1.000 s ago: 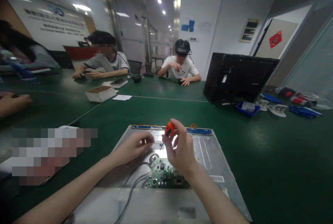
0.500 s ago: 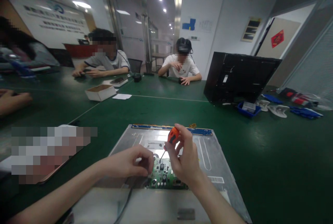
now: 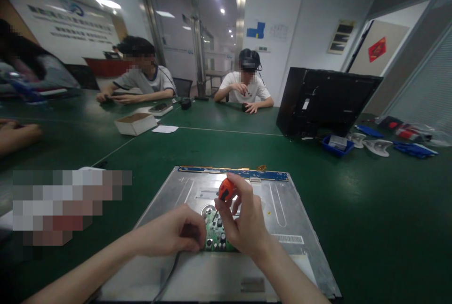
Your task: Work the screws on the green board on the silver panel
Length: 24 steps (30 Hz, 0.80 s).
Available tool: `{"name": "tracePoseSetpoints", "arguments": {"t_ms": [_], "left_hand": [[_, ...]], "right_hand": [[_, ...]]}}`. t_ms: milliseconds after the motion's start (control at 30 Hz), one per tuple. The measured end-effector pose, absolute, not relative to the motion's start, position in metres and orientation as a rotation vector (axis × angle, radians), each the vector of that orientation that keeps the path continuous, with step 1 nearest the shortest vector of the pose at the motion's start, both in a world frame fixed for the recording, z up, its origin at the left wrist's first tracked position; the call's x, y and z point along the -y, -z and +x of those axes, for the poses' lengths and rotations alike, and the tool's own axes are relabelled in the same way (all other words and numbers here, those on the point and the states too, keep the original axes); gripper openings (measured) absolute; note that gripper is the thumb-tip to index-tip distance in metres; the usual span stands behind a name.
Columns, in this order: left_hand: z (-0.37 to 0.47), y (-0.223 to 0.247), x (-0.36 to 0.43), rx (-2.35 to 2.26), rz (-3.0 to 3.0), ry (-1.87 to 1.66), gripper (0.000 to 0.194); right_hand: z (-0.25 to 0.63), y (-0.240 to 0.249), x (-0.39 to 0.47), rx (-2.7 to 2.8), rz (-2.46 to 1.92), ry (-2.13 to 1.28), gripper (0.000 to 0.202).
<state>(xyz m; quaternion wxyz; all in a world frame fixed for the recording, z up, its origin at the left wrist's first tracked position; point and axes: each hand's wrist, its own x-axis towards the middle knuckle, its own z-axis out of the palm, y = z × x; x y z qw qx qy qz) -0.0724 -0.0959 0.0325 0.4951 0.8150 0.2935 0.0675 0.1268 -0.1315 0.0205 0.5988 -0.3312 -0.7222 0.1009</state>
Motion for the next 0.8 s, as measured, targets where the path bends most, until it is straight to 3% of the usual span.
{"name": "tracePoseSetpoints", "arguments": {"t_ms": [533, 800], "left_hand": [[-0.0696, -0.0333, 0.0981, -0.778, 2.071, -0.175, 0.015], [-0.0739, -0.0328, 0.0931, -0.593, 2.207, -0.177, 0.006]], "right_hand": [[0.1257, -0.0188, 0.1348, 1.687, -0.752, -0.216, 0.058], [0.1259, -0.0207, 0.1351, 1.687, -0.734, -0.192, 0.06]]}}
